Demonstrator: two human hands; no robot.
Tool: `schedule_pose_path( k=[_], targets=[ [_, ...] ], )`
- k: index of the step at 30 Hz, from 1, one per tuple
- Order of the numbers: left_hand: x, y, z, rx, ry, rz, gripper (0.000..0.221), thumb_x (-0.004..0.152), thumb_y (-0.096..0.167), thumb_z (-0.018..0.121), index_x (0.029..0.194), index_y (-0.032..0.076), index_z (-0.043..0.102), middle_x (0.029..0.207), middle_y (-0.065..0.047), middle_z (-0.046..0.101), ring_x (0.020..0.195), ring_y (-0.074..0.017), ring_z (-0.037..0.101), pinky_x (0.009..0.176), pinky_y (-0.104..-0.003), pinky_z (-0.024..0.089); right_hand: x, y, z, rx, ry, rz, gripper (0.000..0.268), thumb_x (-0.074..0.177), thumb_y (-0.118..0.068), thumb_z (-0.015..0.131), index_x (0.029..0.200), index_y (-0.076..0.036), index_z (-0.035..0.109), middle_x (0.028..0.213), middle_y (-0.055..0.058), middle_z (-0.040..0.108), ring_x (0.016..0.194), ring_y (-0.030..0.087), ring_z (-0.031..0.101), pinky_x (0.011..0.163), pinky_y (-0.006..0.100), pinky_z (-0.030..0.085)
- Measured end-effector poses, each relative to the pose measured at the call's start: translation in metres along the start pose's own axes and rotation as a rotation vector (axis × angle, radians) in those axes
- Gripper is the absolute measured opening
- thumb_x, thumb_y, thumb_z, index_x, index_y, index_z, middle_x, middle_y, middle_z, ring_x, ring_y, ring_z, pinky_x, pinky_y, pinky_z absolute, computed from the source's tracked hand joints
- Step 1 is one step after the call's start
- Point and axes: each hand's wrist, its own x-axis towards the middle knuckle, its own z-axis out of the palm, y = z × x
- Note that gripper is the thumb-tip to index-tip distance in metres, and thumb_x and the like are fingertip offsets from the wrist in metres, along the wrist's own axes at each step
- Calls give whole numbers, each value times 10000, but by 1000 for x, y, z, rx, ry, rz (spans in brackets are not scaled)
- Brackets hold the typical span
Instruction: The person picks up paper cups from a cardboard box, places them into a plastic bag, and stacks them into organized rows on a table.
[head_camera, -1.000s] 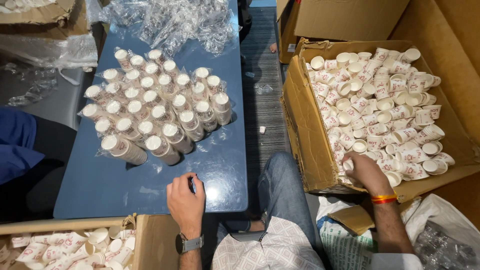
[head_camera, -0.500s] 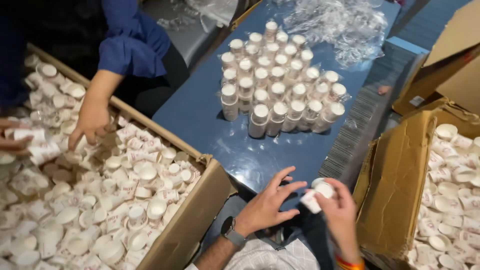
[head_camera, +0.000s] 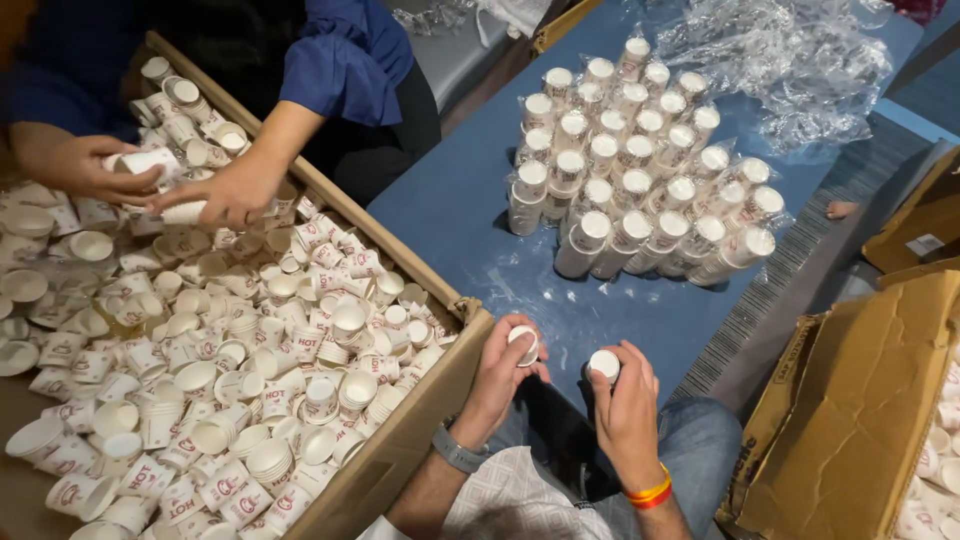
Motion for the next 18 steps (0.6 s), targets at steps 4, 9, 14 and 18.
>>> schedule_pose_path(
  k=[4, 9, 14, 18],
  targets=[
    [-16, 64, 31, -323, -149, -80, 371, 958, 107, 576, 1307, 51, 462, 1086, -65, 616, 1011, -191, 656, 808, -365, 606, 6, -23, 0, -349, 13, -124, 400, 929, -250, 638, 1234, 0, 568, 1362, 188, 613, 1390, 490, 432, 1045, 582, 363],
    [-16, 55, 59, 44, -230, 129, 450, 996, 74, 665, 1382, 53, 434, 1283, -141, 643, 1226, -236, 588, 1058, -350, 500, -2, -29, -26, -294, 28, -67, 631, 848, -314, 743, 1336, 26, 533, 1431, 268, 517, 1406, 534, 346, 1079, 581, 329],
    [-4, 47, 94, 426, -424, 326, 465, 908, 52, 763, 1252, 32, 450, 1342, -182, 697, 1483, -325, 475, 1146, -391, 428, -31, 11, -128, -325, 305, 69, 580, 839, -232, 779, 1313, 9, 547, 1388, 246, 558, 1404, 486, 425, 1115, 518, 393],
    [0, 16, 99, 740, -320, 284, 452, 825, 102, 820, 1135, 32, 499, 1241, -161, 724, 1363, -325, 581, 1027, -396, 510, -72, 76, -239, -695, 518, 452, 378, 1001, -210, 730, 1309, -25, 613, 1219, 240, 672, 1191, 415, 626, 1032, 477, 501]
  ],
)
